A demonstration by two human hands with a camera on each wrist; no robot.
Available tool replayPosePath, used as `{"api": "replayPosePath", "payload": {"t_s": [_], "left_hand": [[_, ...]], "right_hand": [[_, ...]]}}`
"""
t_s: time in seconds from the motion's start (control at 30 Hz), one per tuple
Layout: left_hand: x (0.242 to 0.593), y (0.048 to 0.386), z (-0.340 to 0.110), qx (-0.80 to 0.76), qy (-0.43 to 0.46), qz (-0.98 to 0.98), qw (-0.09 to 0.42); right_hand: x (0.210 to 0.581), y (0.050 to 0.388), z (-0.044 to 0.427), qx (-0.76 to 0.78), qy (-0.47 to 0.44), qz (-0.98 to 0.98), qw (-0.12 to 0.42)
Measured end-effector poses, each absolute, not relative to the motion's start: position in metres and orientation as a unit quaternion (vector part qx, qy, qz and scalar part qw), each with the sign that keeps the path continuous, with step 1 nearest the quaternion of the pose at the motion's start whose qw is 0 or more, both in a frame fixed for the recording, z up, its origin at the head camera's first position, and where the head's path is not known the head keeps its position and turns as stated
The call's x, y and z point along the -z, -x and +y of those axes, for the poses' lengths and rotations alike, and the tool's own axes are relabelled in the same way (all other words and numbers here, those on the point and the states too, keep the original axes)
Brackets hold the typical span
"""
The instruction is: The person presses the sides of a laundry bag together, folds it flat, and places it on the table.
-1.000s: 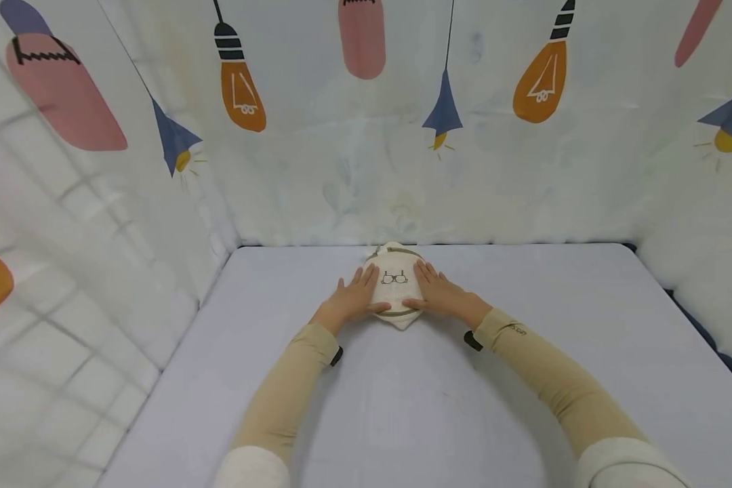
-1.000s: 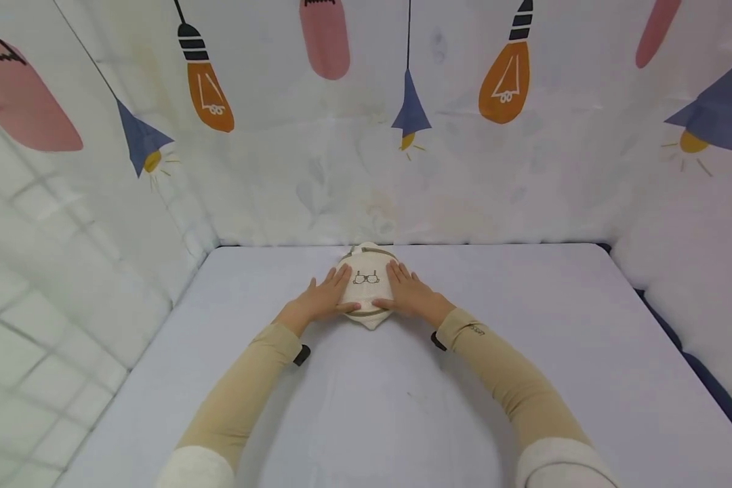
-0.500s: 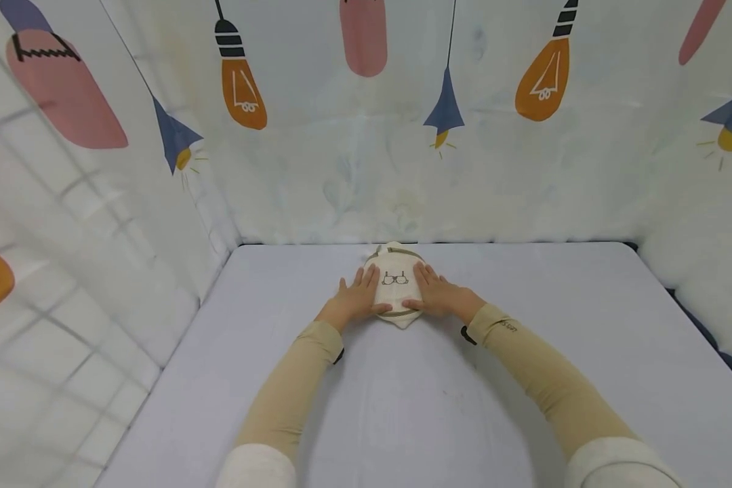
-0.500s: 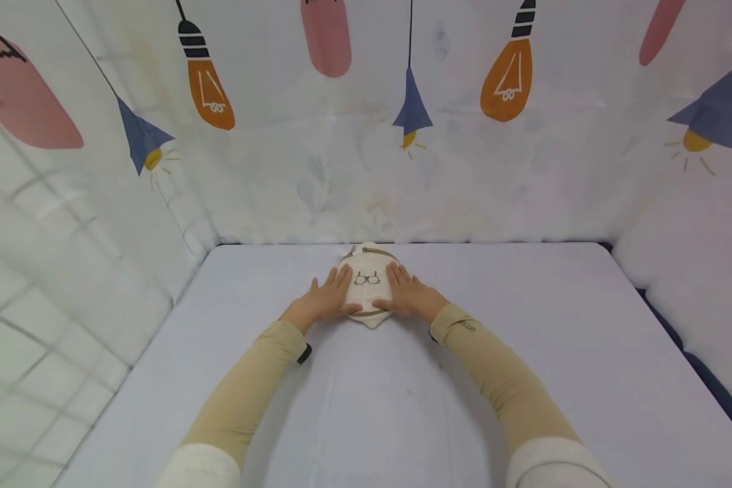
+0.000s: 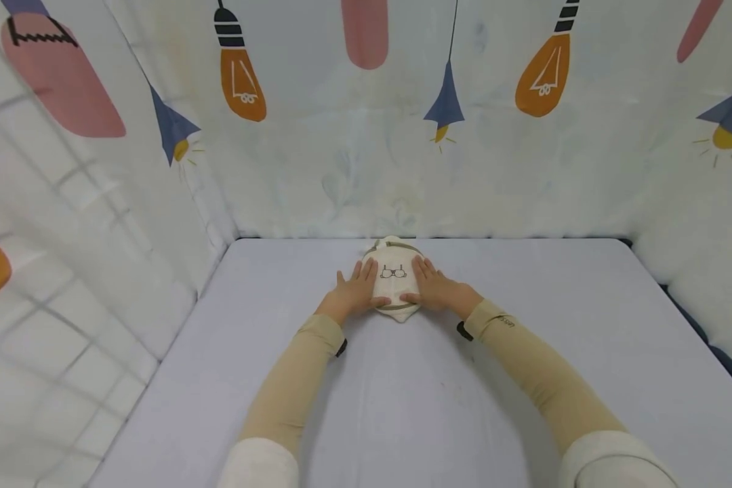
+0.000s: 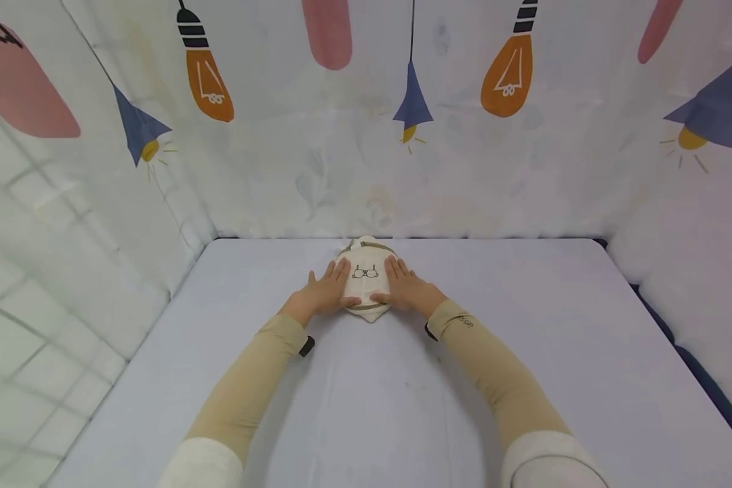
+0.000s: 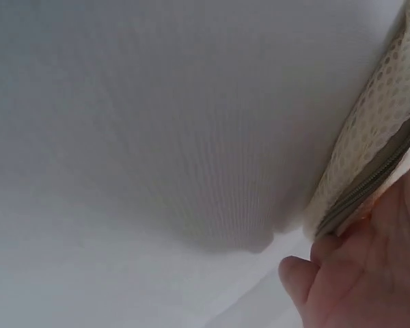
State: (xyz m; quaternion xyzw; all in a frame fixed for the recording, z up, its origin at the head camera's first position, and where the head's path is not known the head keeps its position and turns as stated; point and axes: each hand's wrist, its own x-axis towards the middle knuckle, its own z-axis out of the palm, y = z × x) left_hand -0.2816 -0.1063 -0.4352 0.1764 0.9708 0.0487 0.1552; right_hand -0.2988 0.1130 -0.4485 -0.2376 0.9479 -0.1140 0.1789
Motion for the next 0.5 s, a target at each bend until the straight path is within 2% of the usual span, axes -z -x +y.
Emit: {"api": "replayPosePath", "payload": {"t_s": [0.2, 0.5], "left_hand": [[0.441, 0.284, -0.110, -0.073, -0.177, 0.969, 0.157], [0.450, 0.280, -0.118, -0.094, -0.174, 0.972, 0.125]], "right_hand": [[0.448, 0.299, 0.121, 0.142, 0.257, 0.940, 0.176], [0.440, 0.300, 0.139, 0.152, 0.282, 0.932, 0.172]]}}
